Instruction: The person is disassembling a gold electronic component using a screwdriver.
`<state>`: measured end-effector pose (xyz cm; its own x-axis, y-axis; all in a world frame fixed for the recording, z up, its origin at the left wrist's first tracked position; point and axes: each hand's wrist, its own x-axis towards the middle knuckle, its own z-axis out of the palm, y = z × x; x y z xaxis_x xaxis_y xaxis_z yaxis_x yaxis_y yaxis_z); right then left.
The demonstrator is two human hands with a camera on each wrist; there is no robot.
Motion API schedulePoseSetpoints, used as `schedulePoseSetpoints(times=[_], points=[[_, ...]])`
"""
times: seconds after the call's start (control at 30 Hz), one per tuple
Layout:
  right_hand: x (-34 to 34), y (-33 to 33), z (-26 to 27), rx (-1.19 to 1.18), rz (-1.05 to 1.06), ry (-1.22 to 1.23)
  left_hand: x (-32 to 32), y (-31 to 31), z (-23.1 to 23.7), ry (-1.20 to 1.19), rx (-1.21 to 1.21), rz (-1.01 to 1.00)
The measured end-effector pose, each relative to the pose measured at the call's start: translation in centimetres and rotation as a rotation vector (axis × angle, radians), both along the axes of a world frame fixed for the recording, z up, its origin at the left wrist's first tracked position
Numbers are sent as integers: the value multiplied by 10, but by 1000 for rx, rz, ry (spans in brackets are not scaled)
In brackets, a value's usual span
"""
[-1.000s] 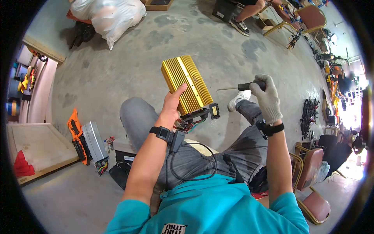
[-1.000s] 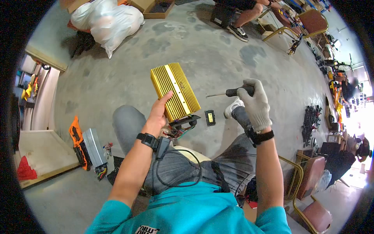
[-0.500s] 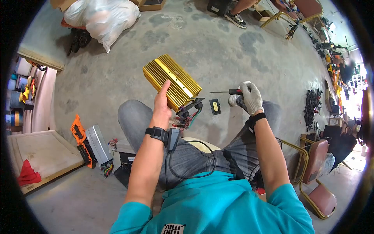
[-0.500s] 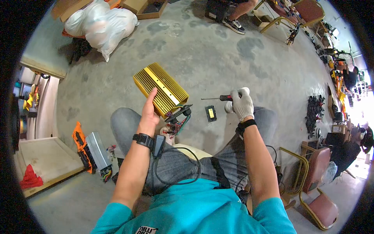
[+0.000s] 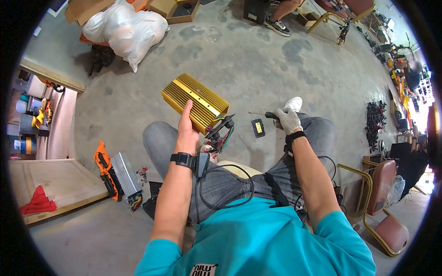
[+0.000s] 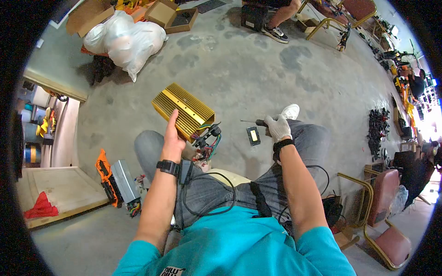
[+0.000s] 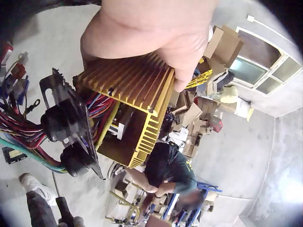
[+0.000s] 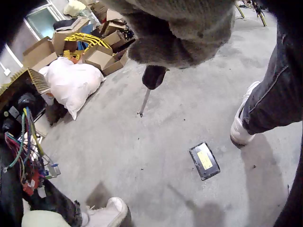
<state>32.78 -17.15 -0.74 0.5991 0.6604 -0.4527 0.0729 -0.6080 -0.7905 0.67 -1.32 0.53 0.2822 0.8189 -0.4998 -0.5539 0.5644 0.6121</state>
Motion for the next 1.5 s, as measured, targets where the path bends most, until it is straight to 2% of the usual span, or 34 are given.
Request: schedulePoseSetpoints(times=[0.07, 0.17, 0.23, 0.27, 0.37, 0.43, 0.47, 0.57, 0.6, 0.67, 0.73, 0.83, 0.97, 1.0, 1.07, 1.17, 1.33, 1.5], points=[[5, -1, -16, 0, -2, -13, -2, -3, 7, 7, 8, 17], [15, -1, -42, 134, -85, 98, -3, -13, 24, -2, 36, 21], [20, 3, -48, 195, 55, -134, -4, -14, 23, -37, 60, 18], [23, 2, -50, 194, 62, -136, -4, -15, 22, -23, 58, 24], [19, 7, -17, 130, 76, -63, -2, -16, 23, -38, 33, 27], [5, 4, 11, -20, 8, -88, -3, -11, 16, -49, -1, 31], [11, 3, 2, -37, -28, 11, -3, -9, 10, -67, 8, 46], [16, -8, -6, 30, 1, -120, 0, -5, -2, -83, -15, 69], [33, -10, -24, 8, 48, -14, 0, -5, -2, -94, -25, 52], [45, -9, -31, -48, -3, -45, 5, 0, 3, -121, -26, 62], [38, -3, -21, -70, -84, -1, 3, -1, 0, -111, -12, 57], [40, 10, -24, -137, -17, -45, 0, 1, -4, -67, -52, 96], [71, 10, -81, -156, -6, -3, 1, -2, -1, -54, -92, 88], [71, 12, -81, -170, -2, 6, 1, -2, -2, -30, -105, 96], [67, 14, -76, -247, 61, -70, -1, -2, -4, 5, -112, 86], [78, 9, -109, -376, 97, -188, 2, -3, -3, 65, -146, 114], [85, -2, -147, -431, 46, -177, 0, -2, -11, 40, -176, 91], [87, 5, -166, -350, -71, -109, 0, 0, -12, 99, -225, 80]])
